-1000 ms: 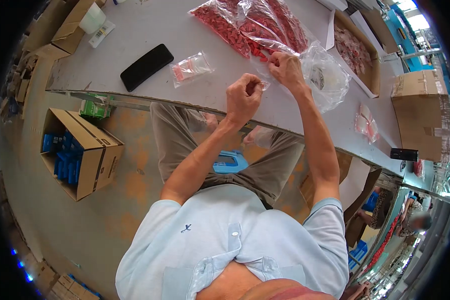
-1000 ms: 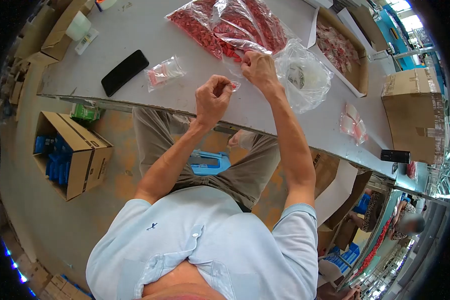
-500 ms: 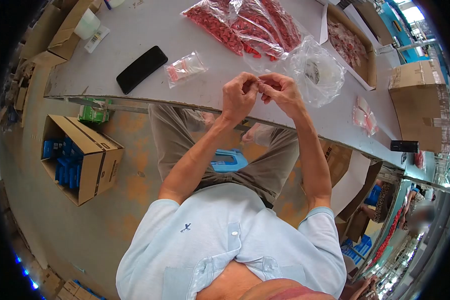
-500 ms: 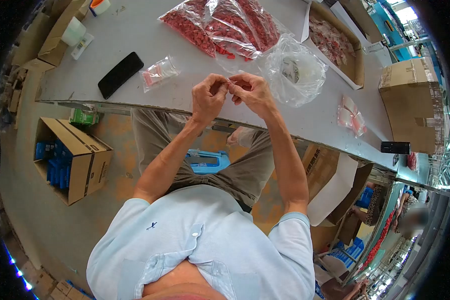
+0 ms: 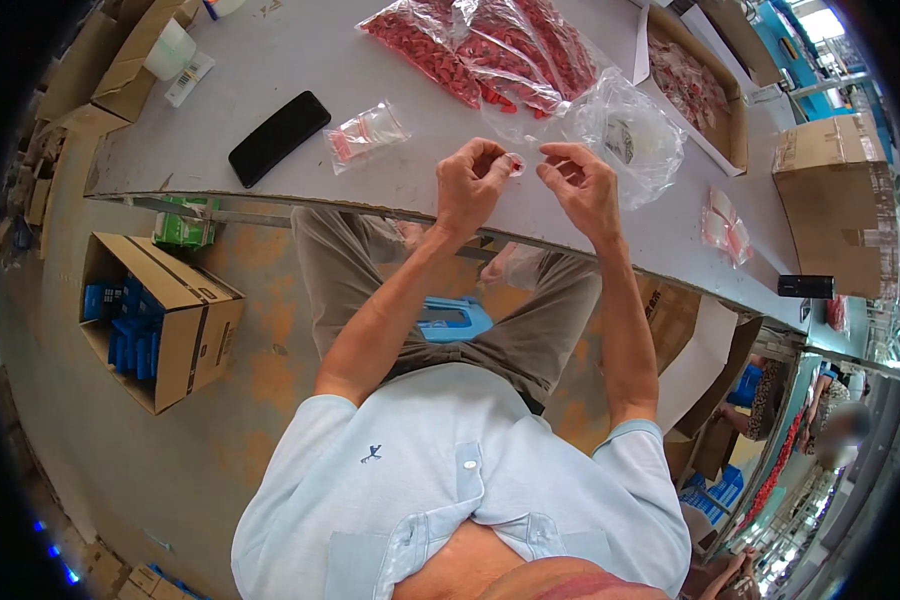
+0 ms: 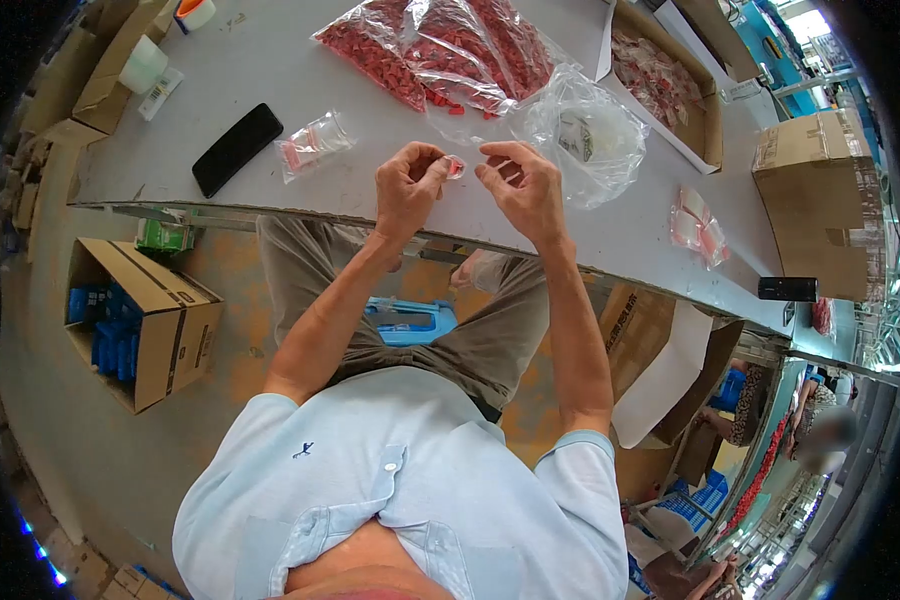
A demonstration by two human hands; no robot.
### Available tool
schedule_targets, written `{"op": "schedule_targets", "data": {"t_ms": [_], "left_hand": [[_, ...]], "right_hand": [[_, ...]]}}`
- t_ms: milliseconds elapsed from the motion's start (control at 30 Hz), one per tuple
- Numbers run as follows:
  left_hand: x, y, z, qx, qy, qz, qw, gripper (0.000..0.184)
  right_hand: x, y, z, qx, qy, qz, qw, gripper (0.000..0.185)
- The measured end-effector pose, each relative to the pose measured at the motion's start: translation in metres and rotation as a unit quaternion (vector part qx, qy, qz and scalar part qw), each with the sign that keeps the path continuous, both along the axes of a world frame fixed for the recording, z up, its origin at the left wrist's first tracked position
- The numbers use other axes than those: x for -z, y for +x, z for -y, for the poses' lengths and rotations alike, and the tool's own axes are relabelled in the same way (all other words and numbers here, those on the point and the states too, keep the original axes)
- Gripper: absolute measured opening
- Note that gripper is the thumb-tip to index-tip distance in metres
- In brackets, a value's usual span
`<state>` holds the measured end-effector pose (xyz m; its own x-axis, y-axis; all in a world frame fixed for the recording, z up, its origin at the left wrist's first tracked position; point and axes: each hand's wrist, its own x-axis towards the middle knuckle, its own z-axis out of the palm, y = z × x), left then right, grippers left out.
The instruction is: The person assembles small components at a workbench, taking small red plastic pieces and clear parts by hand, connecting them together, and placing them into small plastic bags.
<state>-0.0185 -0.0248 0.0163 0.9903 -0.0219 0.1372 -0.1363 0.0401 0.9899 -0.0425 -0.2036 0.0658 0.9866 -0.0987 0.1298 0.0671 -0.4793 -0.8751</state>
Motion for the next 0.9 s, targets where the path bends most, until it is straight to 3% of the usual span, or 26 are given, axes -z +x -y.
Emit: {"op": "schedule_targets", "data": {"t_ms": [67, 200, 300, 467, 533, 633, 733, 900], "left_hand": [[0.006, 0.001, 0.001, 0.011, -0.016, 0.011, 1.000, 0.011], [0.006, -0.001, 0.000, 0.030, -0.006, 0.017, 0.999, 0.013], [0.005, -0.001, -0.003, 0.055, -0.002, 0.013, 0.998, 0.015], [0.003, 0.000, -0.004, 0.100, -0.065, -0.018, 0.993, 0.021], [-0.007, -0.002, -0.001, 0.085, -0.006, 0.052, 0.995, 0.022], [0.002, 0.001, -0.004, 0.166, 0.000, 0.042, 0.985, 0.020], [0.007, 0.004, -0.004, 0.166, -0.049, 0.008, 0.985, 0.017], [-0.003, 0.000, -0.008, 0.168, -0.002, 0.026, 0.986, 0.014]], "right_hand": [[-0.007, -0.005, -0.002, -0.049, -0.037, 0.060, 0.996, 0.021], [0.002, -0.003, -0.006, -0.072, -0.064, 0.066, 0.993, 0.019], [0.021, -0.001, 0.000, -0.088, -0.024, 0.053, 0.994, 0.019], [0.015, -0.009, 0.000, -0.042, 0.179, -0.026, 0.983, 0.014], [0.016, -0.011, 0.003, -0.039, 0.184, -0.025, 0.982, 0.014], [0.018, -0.013, 0.004, -0.044, 0.183, -0.027, 0.982, 0.015], [0.014, -0.013, 0.000, -0.042, 0.177, -0.030, 0.983, 0.015], [0.020, -0.010, 0.002, -0.048, 0.189, -0.006, 0.981, 0.015]]}}
